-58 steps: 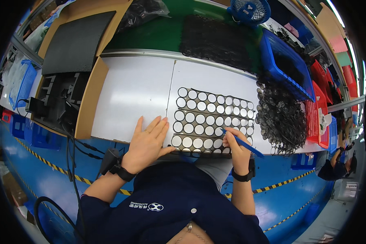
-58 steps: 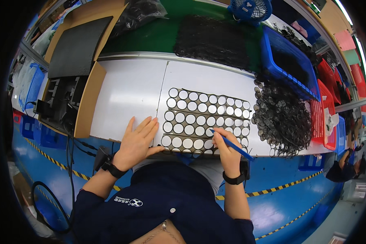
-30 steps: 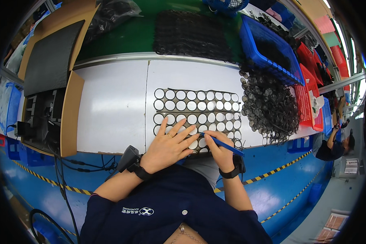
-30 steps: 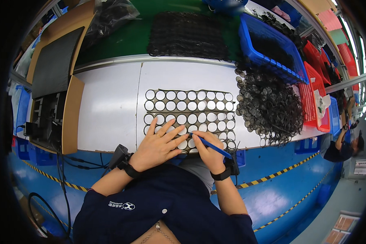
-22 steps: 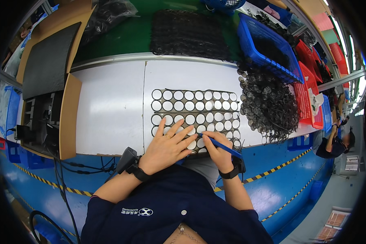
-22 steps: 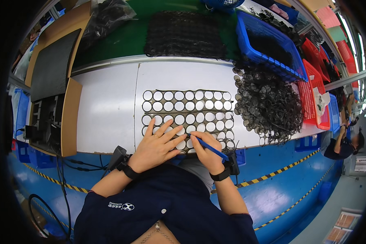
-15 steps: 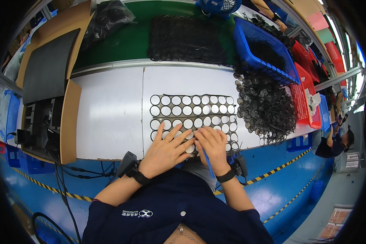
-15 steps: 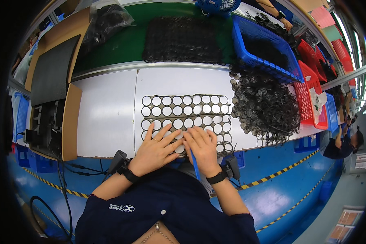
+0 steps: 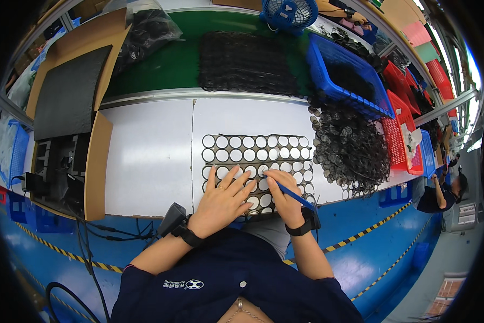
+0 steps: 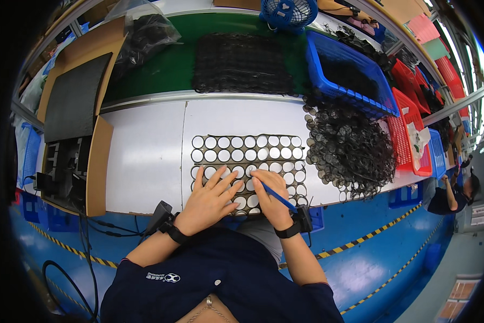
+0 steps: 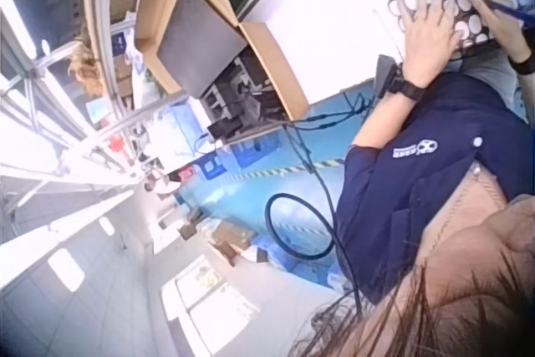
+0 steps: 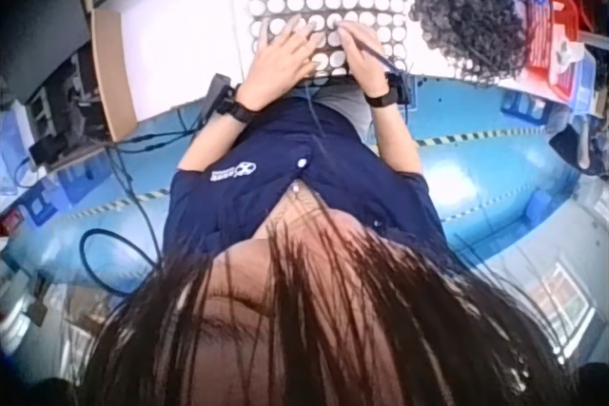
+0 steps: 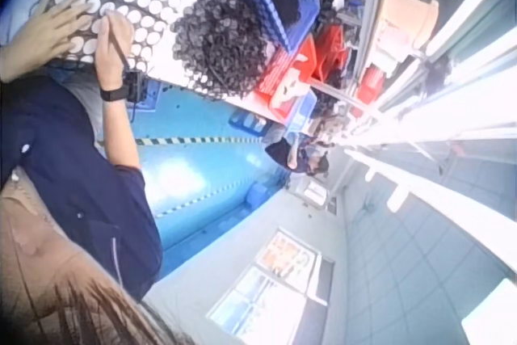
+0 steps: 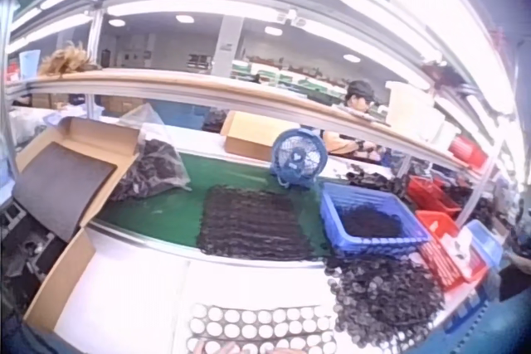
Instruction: The recorder is seen meticulously placing small black circular components into a grid-like tray and then inspecting/handling the resulting mesh.
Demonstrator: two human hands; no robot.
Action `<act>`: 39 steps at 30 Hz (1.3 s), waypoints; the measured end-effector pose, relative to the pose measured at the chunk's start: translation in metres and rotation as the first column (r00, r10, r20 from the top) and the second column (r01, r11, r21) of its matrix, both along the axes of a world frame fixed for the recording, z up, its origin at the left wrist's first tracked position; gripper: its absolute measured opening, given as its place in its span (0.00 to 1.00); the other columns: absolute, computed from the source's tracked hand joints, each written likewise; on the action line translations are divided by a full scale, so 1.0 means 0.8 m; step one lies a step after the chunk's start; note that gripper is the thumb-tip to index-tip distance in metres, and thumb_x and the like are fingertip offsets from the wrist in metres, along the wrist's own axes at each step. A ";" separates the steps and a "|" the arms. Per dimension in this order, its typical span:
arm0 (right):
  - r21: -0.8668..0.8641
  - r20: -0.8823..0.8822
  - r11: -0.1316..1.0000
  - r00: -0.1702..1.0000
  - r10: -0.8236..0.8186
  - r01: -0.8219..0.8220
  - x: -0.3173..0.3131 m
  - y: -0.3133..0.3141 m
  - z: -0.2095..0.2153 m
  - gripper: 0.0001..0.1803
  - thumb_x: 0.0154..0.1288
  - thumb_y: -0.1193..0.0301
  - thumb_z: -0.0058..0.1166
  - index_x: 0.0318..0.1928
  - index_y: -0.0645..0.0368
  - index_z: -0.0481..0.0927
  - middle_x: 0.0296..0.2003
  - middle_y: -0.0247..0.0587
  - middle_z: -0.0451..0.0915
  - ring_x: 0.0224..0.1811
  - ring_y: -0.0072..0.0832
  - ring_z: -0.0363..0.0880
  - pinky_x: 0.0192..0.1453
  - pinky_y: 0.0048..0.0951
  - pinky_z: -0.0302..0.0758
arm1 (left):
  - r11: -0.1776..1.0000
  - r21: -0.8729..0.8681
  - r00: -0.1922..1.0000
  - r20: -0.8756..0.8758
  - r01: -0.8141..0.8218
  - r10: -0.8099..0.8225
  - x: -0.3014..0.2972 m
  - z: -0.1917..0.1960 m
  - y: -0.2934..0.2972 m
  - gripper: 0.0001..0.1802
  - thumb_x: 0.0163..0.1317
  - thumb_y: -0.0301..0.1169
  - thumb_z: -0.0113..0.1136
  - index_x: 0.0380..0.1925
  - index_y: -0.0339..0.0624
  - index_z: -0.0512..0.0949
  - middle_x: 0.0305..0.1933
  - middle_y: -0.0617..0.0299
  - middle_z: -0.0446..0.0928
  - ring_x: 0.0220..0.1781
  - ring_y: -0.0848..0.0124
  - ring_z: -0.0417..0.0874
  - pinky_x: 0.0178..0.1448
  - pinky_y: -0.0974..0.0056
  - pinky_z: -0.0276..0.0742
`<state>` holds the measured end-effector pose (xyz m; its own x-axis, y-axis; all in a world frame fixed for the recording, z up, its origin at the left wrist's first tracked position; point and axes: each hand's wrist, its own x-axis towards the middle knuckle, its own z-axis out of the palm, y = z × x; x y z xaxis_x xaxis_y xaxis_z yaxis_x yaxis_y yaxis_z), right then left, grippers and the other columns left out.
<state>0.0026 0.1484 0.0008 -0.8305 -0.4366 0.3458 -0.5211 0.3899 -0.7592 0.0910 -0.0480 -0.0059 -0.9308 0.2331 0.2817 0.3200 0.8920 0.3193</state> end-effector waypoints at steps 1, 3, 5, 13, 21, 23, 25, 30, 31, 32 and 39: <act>-0.009 0.017 1.000 1.000 0.004 -0.004 -0.001 -0.002 0.001 0.10 0.73 0.69 0.58 0.48 0.60 0.87 0.46 0.46 0.87 0.52 0.42 0.84 0.61 0.41 0.73 | 1.000 0.004 1.000 0.007 -0.001 0.001 0.000 -0.001 -0.001 0.30 0.68 0.48 0.64 0.67 0.50 0.75 0.74 0.61 0.70 0.78 0.56 0.65 0.77 0.29 0.50; -0.004 0.002 1.000 1.000 0.014 -0.014 0.000 -0.002 0.001 0.10 0.73 0.69 0.58 0.48 0.60 0.87 0.46 0.45 0.87 0.52 0.41 0.84 0.61 0.41 0.73 | 1.000 0.013 1.000 0.009 -0.002 0.002 0.004 -0.001 -0.001 0.30 0.68 0.48 0.63 0.67 0.50 0.75 0.75 0.61 0.70 0.79 0.56 0.65 0.77 0.29 0.50; 0.001 -0.005 1.000 1.000 0.019 -0.019 0.000 -0.002 0.000 0.10 0.72 0.69 0.59 0.47 0.59 0.87 0.45 0.45 0.88 0.52 0.41 0.84 0.61 0.41 0.72 | 1.000 0.015 1.000 0.011 -0.006 0.006 0.006 -0.002 0.000 0.30 0.69 0.48 0.63 0.67 0.50 0.74 0.75 0.61 0.70 0.79 0.56 0.64 0.78 0.29 0.49; 0.047 -0.001 0.999 1.000 0.011 -0.011 0.000 0.001 -0.009 0.10 0.70 0.70 0.61 0.49 0.57 0.87 0.48 0.44 0.87 0.56 0.40 0.83 0.65 0.42 0.70 | 1.000 0.026 1.000 0.020 -0.006 0.006 0.004 -0.001 0.000 0.30 0.69 0.48 0.62 0.67 0.50 0.74 0.75 0.61 0.69 0.79 0.56 0.64 0.78 0.29 0.48; 0.346 -0.510 0.931 0.856 0.088 0.111 -0.035 0.001 -0.003 0.16 0.67 0.74 0.63 0.55 0.59 0.83 0.52 0.46 0.85 0.60 0.41 0.81 0.71 0.48 0.67 | 1.000 0.020 1.000 -0.011 -0.008 0.008 0.004 -0.003 -0.001 0.29 0.68 0.48 0.63 0.65 0.49 0.76 0.74 0.60 0.71 0.78 0.56 0.65 0.77 0.29 0.51; 0.128 -0.408 0.965 0.899 -0.159 0.229 -0.067 0.015 0.004 0.13 0.73 0.73 0.59 0.54 0.63 0.84 0.49 0.50 0.86 0.57 0.43 0.84 0.67 0.43 0.72 | 1.000 0.022 1.000 -0.021 -0.003 0.003 0.004 -0.002 -0.001 0.29 0.68 0.48 0.63 0.65 0.50 0.76 0.73 0.60 0.71 0.78 0.56 0.65 0.76 0.28 0.51; -0.053 -0.021 0.962 0.963 -0.270 0.269 -0.079 0.020 0.006 0.12 0.77 0.71 0.54 0.52 0.67 0.84 0.47 0.51 0.87 0.52 0.43 0.85 0.60 0.37 0.77 | 0.999 0.030 1.000 -0.026 -0.012 0.012 0.003 -0.004 -0.001 0.29 0.67 0.48 0.64 0.65 0.50 0.76 0.73 0.60 0.71 0.78 0.56 0.65 0.75 0.27 0.52; -0.050 0.185 0.999 0.983 -0.006 0.015 -0.051 -0.019 0.005 0.13 0.76 0.67 0.56 0.50 0.64 0.86 0.47 0.48 0.88 0.52 0.39 0.85 0.59 0.35 0.78 | 0.995 0.042 0.994 -0.042 -0.096 0.097 -0.002 0.001 -0.013 0.31 0.66 0.50 0.64 0.66 0.48 0.76 0.73 0.59 0.71 0.78 0.54 0.65 0.75 0.25 0.51; -0.062 0.203 0.998 0.979 -0.001 0.014 -0.050 -0.020 0.001 0.13 0.76 0.67 0.56 0.50 0.64 0.86 0.47 0.48 0.88 0.51 0.39 0.85 0.59 0.35 0.78 | 0.992 0.054 0.992 -0.045 -0.113 0.116 -0.003 0.002 -0.016 0.32 0.66 0.50 0.64 0.65 0.46 0.77 0.72 0.58 0.72 0.78 0.53 0.65 0.75 0.24 0.51; -0.072 0.223 0.997 0.975 0.007 0.010 -0.051 -0.022 -0.004 0.13 0.76 0.67 0.56 0.49 0.64 0.86 0.47 0.49 0.88 0.51 0.40 0.85 0.59 0.36 0.77 | 0.992 0.047 0.992 -0.041 -0.116 0.118 -0.003 0.001 -0.017 0.32 0.66 0.51 0.64 0.65 0.46 0.77 0.73 0.58 0.72 0.78 0.53 0.65 0.75 0.24 0.51; -0.054 0.203 0.998 0.979 0.034 -0.023 -0.052 -0.024 -0.009 0.13 0.74 0.68 0.58 0.48 0.65 0.86 0.47 0.49 0.87 0.53 0.44 0.84 0.62 0.40 0.76 | 0.993 0.013 0.993 0.008 -0.116 0.115 0.001 -0.002 -0.020 0.35 0.66 0.52 0.63 0.69 0.48 0.73 0.76 0.58 0.69 0.80 0.53 0.62 0.76 0.25 0.48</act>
